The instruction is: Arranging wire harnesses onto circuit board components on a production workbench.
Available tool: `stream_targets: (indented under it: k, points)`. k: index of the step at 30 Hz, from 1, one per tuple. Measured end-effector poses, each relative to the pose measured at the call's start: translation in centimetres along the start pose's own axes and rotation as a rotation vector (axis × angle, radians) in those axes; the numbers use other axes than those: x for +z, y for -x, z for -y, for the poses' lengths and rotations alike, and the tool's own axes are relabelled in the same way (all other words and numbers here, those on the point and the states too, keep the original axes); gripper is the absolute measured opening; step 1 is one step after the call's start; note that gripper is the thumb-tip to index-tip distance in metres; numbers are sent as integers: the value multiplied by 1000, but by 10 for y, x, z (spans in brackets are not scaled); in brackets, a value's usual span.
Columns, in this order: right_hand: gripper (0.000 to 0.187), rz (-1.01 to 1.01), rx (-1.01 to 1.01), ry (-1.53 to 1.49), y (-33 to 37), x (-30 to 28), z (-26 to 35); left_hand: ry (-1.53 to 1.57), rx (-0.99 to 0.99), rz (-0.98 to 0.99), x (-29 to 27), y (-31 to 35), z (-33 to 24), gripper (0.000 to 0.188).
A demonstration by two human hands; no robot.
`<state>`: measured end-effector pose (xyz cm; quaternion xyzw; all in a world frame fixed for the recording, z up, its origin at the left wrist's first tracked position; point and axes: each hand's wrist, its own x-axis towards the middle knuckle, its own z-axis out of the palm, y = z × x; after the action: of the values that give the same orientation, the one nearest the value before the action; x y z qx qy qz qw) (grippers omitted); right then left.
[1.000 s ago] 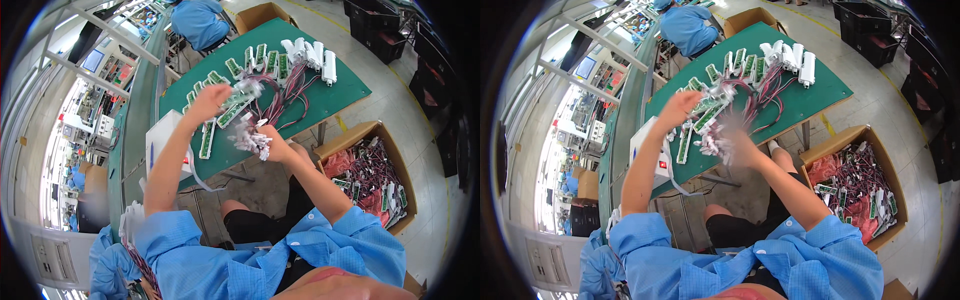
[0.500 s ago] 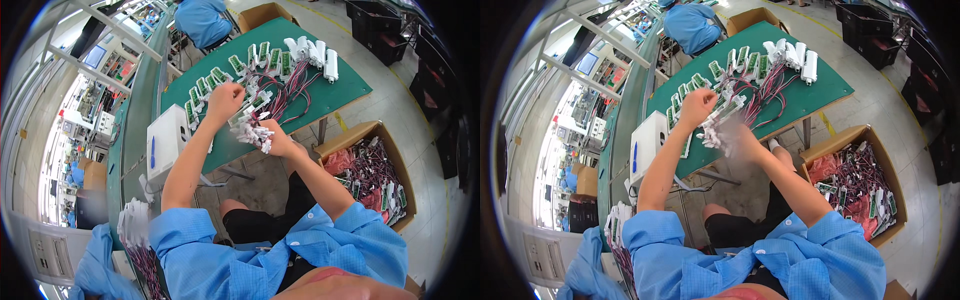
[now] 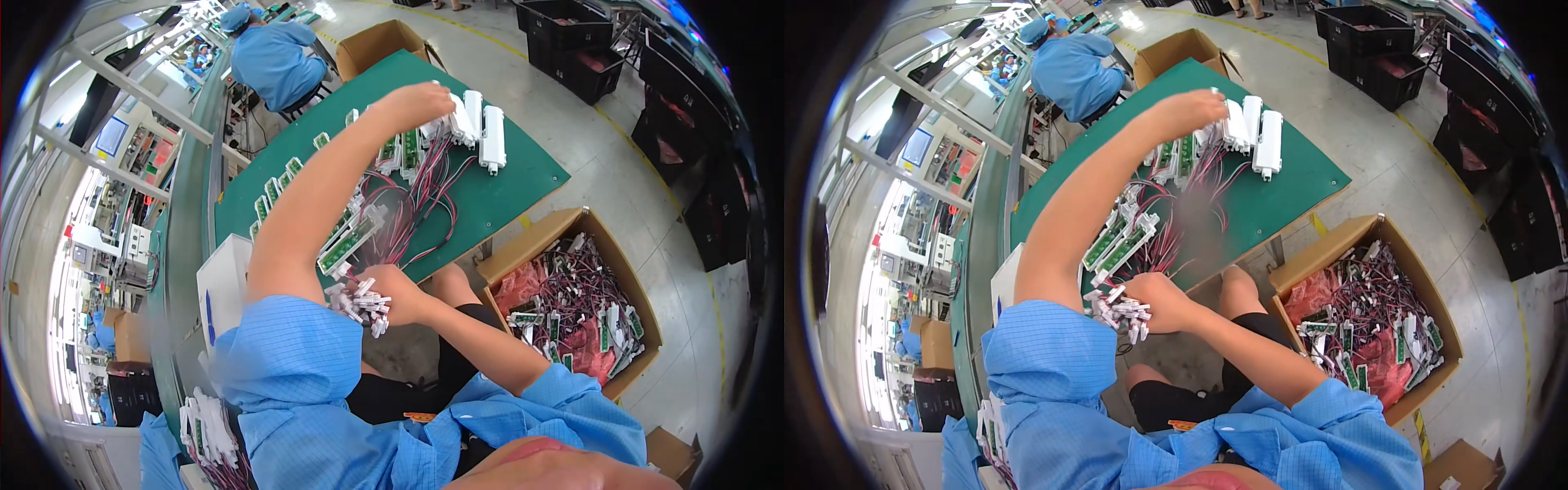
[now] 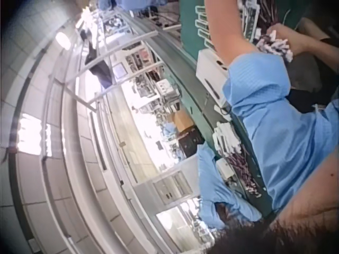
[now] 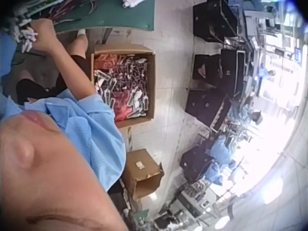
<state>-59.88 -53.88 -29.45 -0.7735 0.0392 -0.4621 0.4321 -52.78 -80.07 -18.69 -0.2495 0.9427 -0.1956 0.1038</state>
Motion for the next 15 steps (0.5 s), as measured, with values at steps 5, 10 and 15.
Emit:
stream_targets:
  k: [5, 10, 15]
  points:
    - [35, 25, 12, -24, -1, -16, 2, 49, -66, -307, -34, 47, -9, 20]
    - [32, -8, 4, -62, 13, -3, -24, 51, -465, -205, -93, 155, -57, 24]
    - [24, 22, 78, -330, -1, -6, -5, -57, -777, 33, -88, 263, -105, 28]
